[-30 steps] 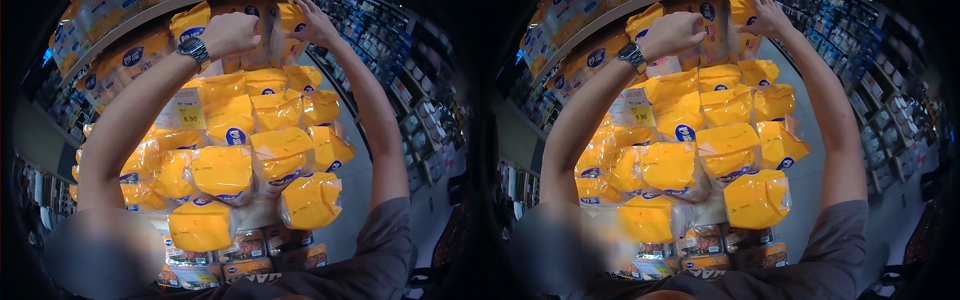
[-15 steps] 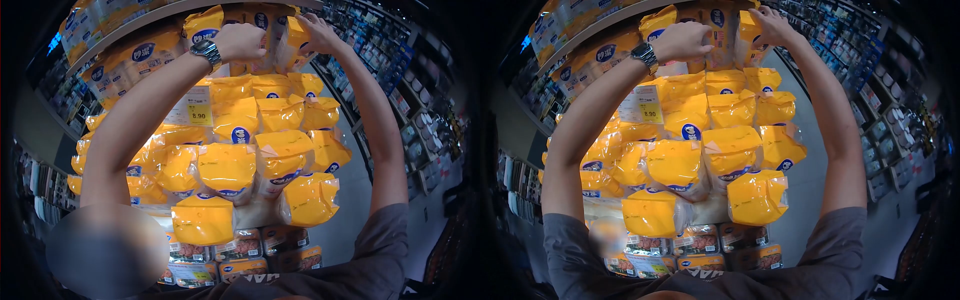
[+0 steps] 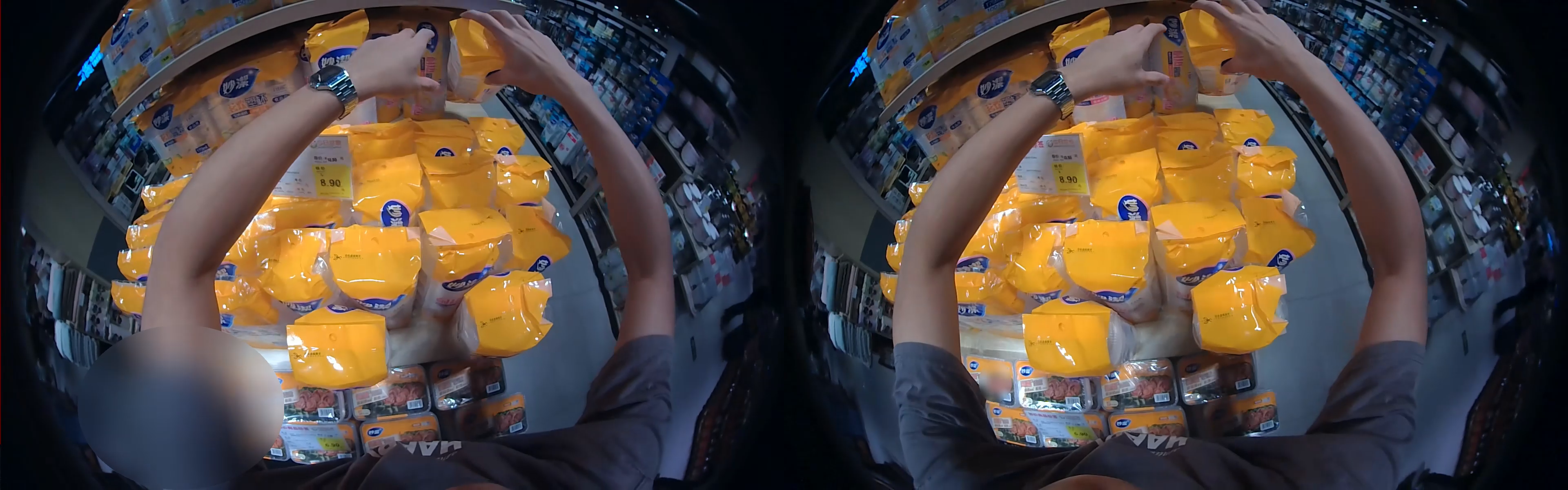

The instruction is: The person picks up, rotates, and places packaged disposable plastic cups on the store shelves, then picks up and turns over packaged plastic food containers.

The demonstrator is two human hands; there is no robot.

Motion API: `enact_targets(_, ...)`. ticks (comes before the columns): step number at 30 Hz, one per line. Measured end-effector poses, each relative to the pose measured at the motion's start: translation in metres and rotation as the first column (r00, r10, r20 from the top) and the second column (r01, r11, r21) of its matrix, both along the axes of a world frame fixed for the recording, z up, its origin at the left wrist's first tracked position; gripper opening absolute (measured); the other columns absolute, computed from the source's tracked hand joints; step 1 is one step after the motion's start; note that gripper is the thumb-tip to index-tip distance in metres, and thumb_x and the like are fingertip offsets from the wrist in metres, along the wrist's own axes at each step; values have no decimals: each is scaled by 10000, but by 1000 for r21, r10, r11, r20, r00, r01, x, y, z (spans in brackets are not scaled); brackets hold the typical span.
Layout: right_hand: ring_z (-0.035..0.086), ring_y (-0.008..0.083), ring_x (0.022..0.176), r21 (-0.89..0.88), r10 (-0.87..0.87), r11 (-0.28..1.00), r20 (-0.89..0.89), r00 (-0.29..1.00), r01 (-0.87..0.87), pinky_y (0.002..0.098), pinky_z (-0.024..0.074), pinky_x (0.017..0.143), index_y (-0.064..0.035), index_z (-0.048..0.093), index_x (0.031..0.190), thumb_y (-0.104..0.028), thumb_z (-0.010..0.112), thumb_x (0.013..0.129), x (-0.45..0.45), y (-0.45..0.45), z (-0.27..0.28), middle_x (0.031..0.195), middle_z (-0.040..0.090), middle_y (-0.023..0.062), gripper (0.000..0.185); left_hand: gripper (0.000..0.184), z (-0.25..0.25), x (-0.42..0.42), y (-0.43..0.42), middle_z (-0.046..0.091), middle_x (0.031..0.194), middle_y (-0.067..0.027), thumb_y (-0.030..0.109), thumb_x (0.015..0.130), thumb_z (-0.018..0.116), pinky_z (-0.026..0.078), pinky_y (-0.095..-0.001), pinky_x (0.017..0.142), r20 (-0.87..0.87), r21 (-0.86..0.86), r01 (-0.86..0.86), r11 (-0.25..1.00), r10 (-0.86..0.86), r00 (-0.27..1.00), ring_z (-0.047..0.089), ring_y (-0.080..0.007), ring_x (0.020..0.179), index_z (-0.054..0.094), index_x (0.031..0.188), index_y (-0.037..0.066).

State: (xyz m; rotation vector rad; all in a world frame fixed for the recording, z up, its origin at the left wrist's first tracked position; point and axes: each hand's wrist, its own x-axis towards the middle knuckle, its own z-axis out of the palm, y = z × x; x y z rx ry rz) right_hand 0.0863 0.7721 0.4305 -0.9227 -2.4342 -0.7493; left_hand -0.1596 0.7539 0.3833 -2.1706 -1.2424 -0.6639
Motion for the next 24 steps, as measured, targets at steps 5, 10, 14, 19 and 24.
enact_targets(5,445,367,1282,-36,176,982,-151,973,-184,465,384,1091,-118,329,1455,-223,871,696,6,-112,35,1364,465,182,938,972,26,27,-62,502,1316,-256,351,715,852,455,-421,1024,235,182,423,888,-457,858,521,-392,1229,313,1450,15)
enact_targets(10,468,280,1293,83,507,862,-117,854,-500,418,402,1129,-94,301,1465,-174,941,588,28,-147,70,1395,457,142,1088,1234,45,39,-88,345,1453,-212,382,636,928,365,-452,1121,77,361,657,661,-724,686,404,-373,1346,115,1501,46)
enact_targets(14,474,248,1293,90,759,650,-30,651,-754,396,403,1142,-72,336,1446,-106,918,642,31,-157,100,1353,478,114,993,1123,78,42,-122,401,1389,-176,376,644,920,390,-435,1101,0,433,671,602,-745,668,450,-305,1306,203,1447,59)
enact_targets(19,540,227,1197,177,713,700,-122,690,-692,374,452,1057,-70,436,1378,-148,850,734,43,-142,100,1257,549,104,770,940,103,25,-147,528,1284,-150,239,687,895,487,-384,995,77,521,625,581,-761,644,561,-260,1178,293,1382,41)
enact_targets(24,622,204,1077,141,592,783,-468,657,-606,347,511,953,-72,542,1303,-206,772,835,53,-52,60,1144,635,95,539,700,116,-24,-201,654,1147,-137,180,754,851,609,-315,811,493,601,464,651,-759,425,691,-220,994,429,1290,21)
